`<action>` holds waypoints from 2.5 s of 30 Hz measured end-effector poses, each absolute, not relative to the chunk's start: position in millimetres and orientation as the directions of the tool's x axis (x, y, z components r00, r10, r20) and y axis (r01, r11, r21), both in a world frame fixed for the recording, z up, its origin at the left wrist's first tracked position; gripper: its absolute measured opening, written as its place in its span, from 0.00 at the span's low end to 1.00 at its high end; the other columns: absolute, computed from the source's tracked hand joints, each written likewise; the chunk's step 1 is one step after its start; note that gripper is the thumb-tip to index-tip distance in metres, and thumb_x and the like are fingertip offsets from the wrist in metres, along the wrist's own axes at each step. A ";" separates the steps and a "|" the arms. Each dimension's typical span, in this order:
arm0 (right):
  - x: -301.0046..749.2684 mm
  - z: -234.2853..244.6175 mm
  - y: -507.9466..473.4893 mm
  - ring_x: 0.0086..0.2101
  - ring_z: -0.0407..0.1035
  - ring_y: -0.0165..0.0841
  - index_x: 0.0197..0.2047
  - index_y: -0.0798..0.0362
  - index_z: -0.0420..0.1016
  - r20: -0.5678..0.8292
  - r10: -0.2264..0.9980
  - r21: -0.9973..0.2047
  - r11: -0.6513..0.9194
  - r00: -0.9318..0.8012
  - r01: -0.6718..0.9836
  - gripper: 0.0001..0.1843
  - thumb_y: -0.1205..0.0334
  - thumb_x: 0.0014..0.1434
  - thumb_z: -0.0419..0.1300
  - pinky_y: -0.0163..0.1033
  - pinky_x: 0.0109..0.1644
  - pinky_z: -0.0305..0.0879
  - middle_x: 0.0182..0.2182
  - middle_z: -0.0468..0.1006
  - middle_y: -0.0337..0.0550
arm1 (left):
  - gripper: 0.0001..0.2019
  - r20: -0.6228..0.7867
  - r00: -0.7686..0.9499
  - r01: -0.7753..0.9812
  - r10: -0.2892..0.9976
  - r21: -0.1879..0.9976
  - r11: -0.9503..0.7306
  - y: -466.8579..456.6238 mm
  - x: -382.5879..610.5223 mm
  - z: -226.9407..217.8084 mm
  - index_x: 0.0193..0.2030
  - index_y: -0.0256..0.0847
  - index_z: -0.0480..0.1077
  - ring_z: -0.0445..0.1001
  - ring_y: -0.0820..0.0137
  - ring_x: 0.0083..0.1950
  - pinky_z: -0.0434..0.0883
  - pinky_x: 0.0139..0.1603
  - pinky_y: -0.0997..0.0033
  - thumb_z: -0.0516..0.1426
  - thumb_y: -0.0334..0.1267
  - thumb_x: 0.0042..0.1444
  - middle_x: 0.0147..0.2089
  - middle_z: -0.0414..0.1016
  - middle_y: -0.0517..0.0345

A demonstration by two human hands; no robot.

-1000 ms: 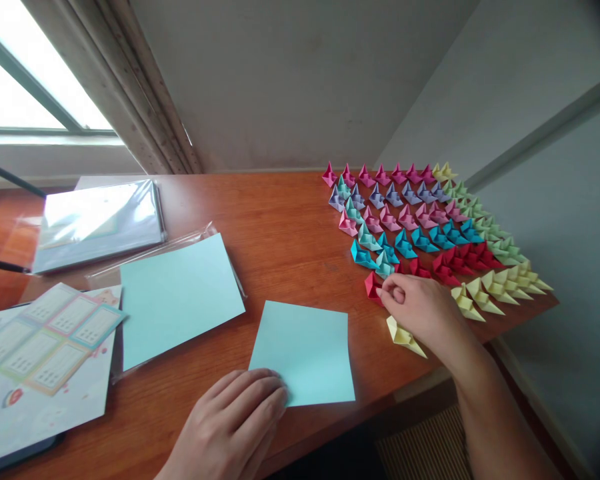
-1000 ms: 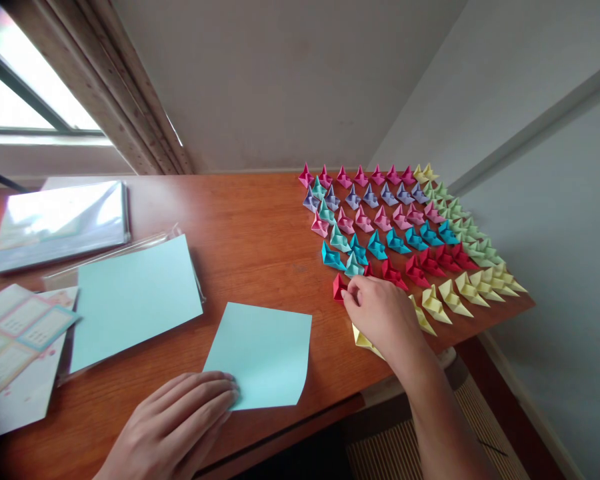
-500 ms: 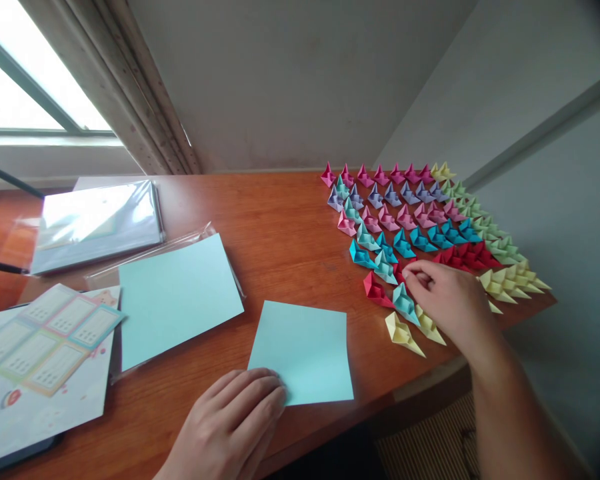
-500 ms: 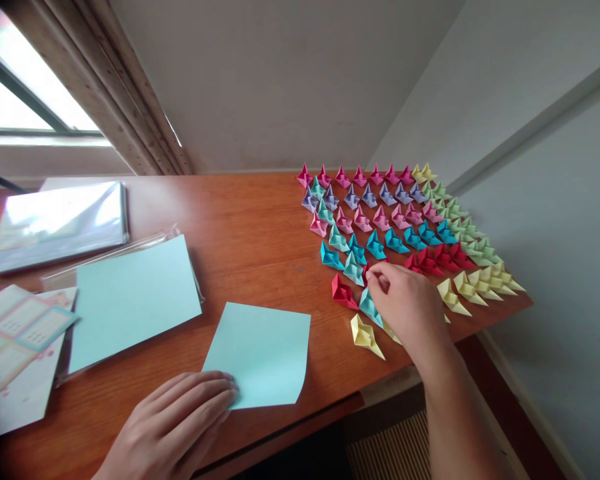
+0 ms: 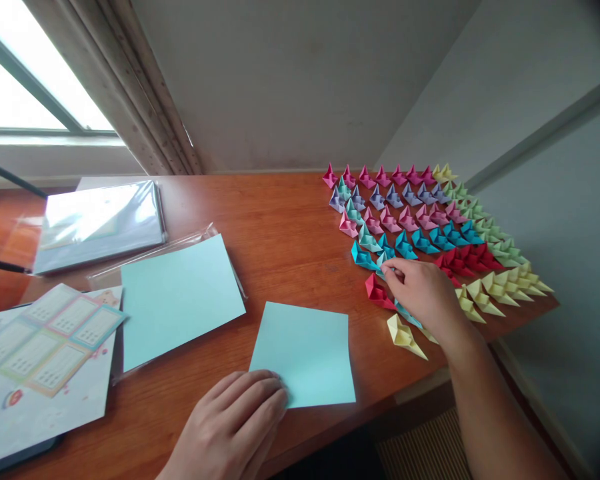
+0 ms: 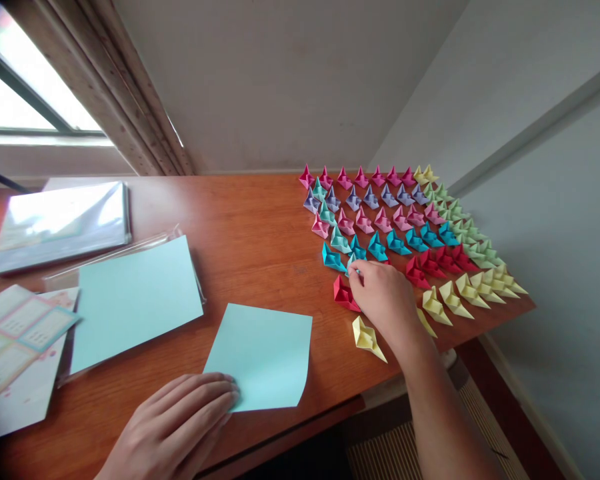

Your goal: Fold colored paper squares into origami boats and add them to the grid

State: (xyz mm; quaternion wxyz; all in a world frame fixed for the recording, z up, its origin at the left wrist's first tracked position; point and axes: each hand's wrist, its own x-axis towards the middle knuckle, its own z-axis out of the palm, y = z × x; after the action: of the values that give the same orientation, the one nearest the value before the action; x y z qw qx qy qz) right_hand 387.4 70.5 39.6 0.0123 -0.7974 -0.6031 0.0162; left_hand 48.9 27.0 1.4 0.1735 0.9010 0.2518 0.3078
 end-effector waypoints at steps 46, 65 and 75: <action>283.2 5.8 -5.8 0.34 0.75 0.36 0.45 0.51 0.77 -0.017 0.995 -0.668 -0.081 0.094 0.740 0.10 0.63 0.67 0.54 0.39 0.38 0.72 0.37 0.81 0.45 | 0.23 0.332 0.647 0.655 0.686 0.217 -0.723 -23.6 86.7 0.6 0.60 0.37 0.73 0.68 0.54 0.67 0.43 0.77 0.51 0.60 0.47 0.62 0.64 0.74 0.50; 295.2 17.7 3.5 0.41 0.71 0.41 0.40 0.49 0.67 -0.082 0.989 -0.504 0.068 -0.126 0.861 0.06 0.69 0.60 0.59 0.47 0.44 0.71 0.41 0.74 0.46 | 0.22 0.224 0.726 0.623 0.651 0.186 -0.759 -10.5 84.1 1.1 0.62 0.39 0.71 0.69 0.58 0.66 0.52 0.72 0.59 0.55 0.46 0.65 0.65 0.73 0.51; 305.3 16.7 -5.6 0.35 0.76 0.34 0.42 0.47 0.76 -0.146 0.989 -0.796 -0.128 0.018 0.592 0.04 0.62 0.65 0.59 0.36 0.40 0.73 0.37 0.82 0.40 | 0.21 0.353 0.479 0.653 0.804 0.469 -0.595 9.5 66.0 14.3 0.62 0.41 0.69 0.68 0.57 0.67 0.67 0.67 0.54 0.58 0.32 0.62 0.65 0.72 0.49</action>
State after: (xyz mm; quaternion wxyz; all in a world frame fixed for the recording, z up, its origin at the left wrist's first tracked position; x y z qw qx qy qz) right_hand 305.3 -5.6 16.7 0.2748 -0.6584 -0.6003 0.3614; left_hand 66.0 9.5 14.3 0.1364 0.8490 0.4288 0.2769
